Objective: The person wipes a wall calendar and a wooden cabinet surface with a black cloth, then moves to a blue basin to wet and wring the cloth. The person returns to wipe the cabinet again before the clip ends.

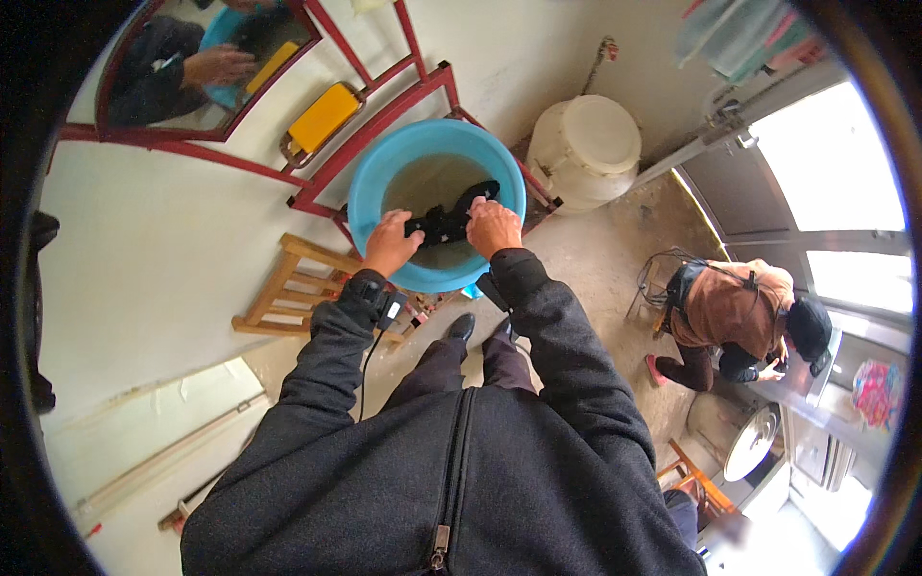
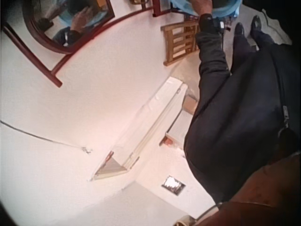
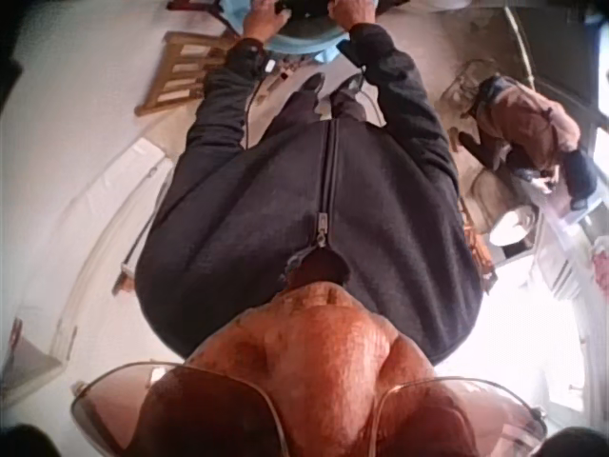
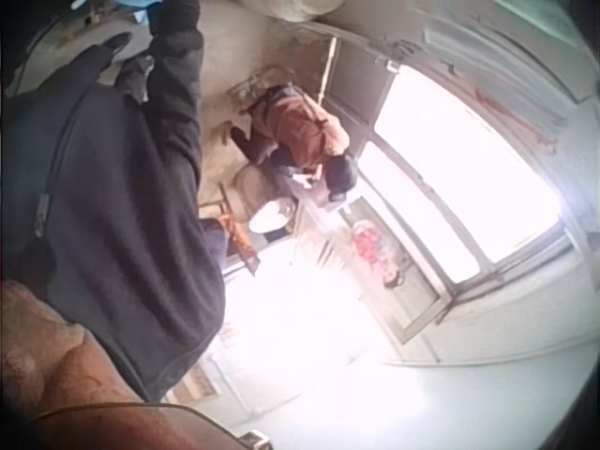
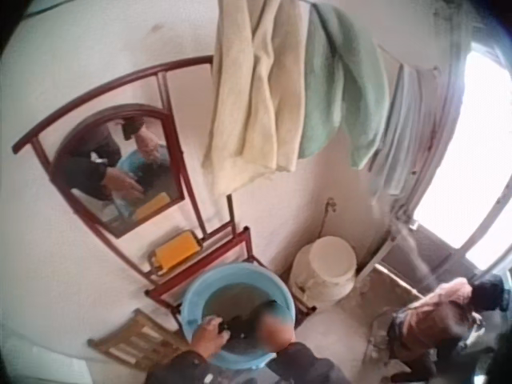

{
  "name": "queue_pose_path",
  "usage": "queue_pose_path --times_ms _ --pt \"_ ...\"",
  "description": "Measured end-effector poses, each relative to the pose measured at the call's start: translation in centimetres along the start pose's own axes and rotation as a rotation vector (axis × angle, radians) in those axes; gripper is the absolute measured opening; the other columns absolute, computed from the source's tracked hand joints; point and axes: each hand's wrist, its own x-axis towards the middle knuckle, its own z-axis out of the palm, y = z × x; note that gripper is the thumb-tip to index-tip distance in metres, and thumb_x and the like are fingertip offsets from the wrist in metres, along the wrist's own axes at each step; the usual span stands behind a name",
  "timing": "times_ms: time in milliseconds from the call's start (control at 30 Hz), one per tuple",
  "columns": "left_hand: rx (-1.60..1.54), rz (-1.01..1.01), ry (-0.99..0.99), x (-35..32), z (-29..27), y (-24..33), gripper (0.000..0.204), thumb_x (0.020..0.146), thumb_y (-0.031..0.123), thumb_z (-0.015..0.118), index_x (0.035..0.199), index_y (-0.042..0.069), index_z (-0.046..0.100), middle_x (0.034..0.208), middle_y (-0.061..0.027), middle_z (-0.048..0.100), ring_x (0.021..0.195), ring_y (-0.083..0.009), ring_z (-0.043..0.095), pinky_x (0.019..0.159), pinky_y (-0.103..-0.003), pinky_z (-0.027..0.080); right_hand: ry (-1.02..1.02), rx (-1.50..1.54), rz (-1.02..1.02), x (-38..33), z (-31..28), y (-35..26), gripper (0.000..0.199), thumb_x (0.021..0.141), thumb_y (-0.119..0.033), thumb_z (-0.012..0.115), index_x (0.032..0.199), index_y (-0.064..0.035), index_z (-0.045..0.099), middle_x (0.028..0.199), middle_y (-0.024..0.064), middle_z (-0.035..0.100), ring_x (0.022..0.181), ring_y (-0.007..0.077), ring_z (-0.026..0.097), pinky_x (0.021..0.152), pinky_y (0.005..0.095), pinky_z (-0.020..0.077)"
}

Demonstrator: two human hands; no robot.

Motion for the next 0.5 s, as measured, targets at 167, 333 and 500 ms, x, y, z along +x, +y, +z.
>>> queue_pose_path --times_ms 167,333,500 --pt "0.139 0.184 0.036 -0.5 2.8 1.3 0.040 0.086 0.024 0.076 0.123 0.009 0.073 0.133 -0.0158 0.068 0.124 -0.0401 0.066 0.103 -0.055 0.054 -0.068 -0.002 -0.127 1.4 3.2 0.4 0.040 0.089 -0.017 0.071 0.127 -0.0104 0.060 0.114 0.0168 0.069 0.100 0.0393 0.074 0.082 0.0532 0.0608" --pt "0.256 -0.010 -0.390 1.0 4.1 1.9 0.044 0.087 0.027 0.079 0.127 0.010 0.072 0.141 -0.0141 0.067 0.132 -0.0375 0.063 0.107 -0.054 0.052 -0.091 -0.145 -0.290 1.7 5.4 0.5 0.012 0.095 -0.016 0.063 0.103 -0.0104 0.070 0.099 0.0150 0.074 0.090 0.0360 0.078 0.078 0.0488 0.0620" --pt "0.356 0.040 -0.296 2.1 5.5 1.5 0.028 0.087 0.026 0.078 0.110 0.010 0.073 0.120 -0.0129 0.074 0.116 -0.0345 0.072 0.094 -0.059 0.052 -0.090 -0.243 -0.160 2.1 5.8 0.8 0.010 0.094 -0.015 0.064 0.098 -0.0115 0.072 0.095 0.0133 0.077 0.088 0.0338 0.079 0.079 0.0471 0.0622"
